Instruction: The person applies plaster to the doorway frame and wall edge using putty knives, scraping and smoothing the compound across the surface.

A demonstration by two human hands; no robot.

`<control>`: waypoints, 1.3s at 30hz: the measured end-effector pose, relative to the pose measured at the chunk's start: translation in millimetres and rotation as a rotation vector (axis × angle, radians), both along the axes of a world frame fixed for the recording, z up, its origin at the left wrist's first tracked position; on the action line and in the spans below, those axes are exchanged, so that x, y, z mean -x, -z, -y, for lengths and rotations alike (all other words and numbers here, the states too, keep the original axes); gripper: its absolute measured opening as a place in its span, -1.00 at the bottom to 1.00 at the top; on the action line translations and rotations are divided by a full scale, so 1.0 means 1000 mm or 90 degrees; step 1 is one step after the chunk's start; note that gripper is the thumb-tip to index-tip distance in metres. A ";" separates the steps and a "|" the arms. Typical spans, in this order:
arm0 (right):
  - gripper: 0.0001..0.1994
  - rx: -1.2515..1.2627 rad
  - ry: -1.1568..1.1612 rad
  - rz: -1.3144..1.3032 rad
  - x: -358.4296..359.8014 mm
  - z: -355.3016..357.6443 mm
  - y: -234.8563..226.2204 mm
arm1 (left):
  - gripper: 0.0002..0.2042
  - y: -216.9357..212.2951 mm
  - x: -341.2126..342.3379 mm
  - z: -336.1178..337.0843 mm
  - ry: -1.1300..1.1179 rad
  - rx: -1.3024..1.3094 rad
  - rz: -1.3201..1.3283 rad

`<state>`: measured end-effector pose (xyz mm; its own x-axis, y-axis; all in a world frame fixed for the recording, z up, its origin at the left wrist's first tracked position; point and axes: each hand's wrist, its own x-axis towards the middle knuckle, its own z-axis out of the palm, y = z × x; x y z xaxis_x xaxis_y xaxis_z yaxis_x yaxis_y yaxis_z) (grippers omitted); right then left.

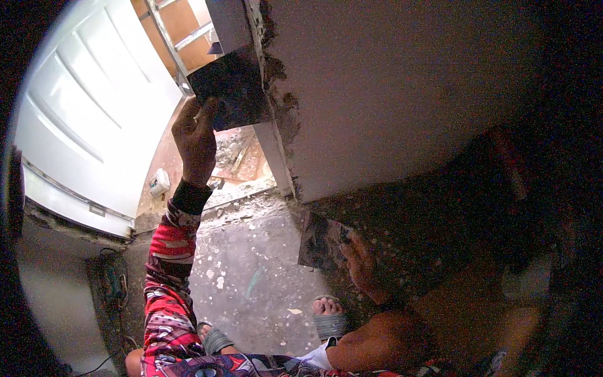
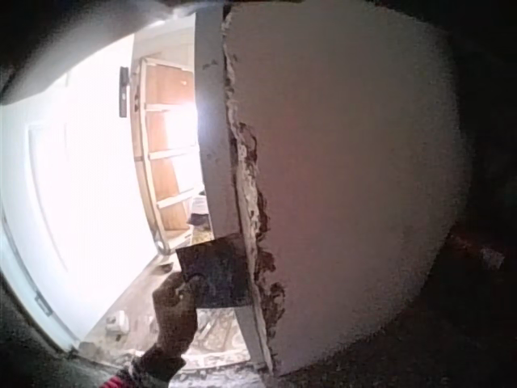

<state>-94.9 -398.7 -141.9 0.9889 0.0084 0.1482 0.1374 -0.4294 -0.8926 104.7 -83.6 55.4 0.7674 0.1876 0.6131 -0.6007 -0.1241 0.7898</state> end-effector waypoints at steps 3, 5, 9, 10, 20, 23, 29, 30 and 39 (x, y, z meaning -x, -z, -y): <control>-0.68 -0.383 0.087 -0.281 -0.003 -0.003 -0.004 | -0.87 0.000 0.002 -0.001 -0.053 -0.030 -0.004; -0.70 -0.445 0.051 -0.242 -0.003 0.005 0.005 | -0.88 -0.001 0.004 -0.001 -0.086 -0.054 -0.006; -0.72 -0.433 0.025 -0.211 -0.007 -0.008 -0.016 | -0.88 0.006 0.011 -0.018 -0.094 -0.088 0.018; -0.72 -0.406 0.023 -0.206 -0.007 -0.001 -0.005 | -0.87 0.007 0.014 -0.021 -0.096 -0.108 0.034; -0.69 -0.387 0.079 -0.210 -0.006 -0.007 -0.010 | -0.88 -0.027 0.040 -0.062 -0.077 -0.357 0.072; -0.68 -0.386 0.086 -0.254 -0.006 -0.015 -0.028 | -0.95 -0.057 0.053 -0.065 -0.045 -0.595 0.211; -0.67 -0.328 0.039 -0.183 -0.010 -0.011 -0.003 | -0.87 -0.064 0.054 -0.043 -0.015 -0.854 0.317; -0.67 -0.329 0.040 -0.182 -0.010 -0.010 0.003 | -0.88 -0.063 0.050 -0.040 -0.007 -0.876 0.325; -0.69 -0.426 0.111 -0.246 -0.005 -0.017 -0.019 | -0.88 -0.075 0.029 -0.033 -0.109 -0.842 0.321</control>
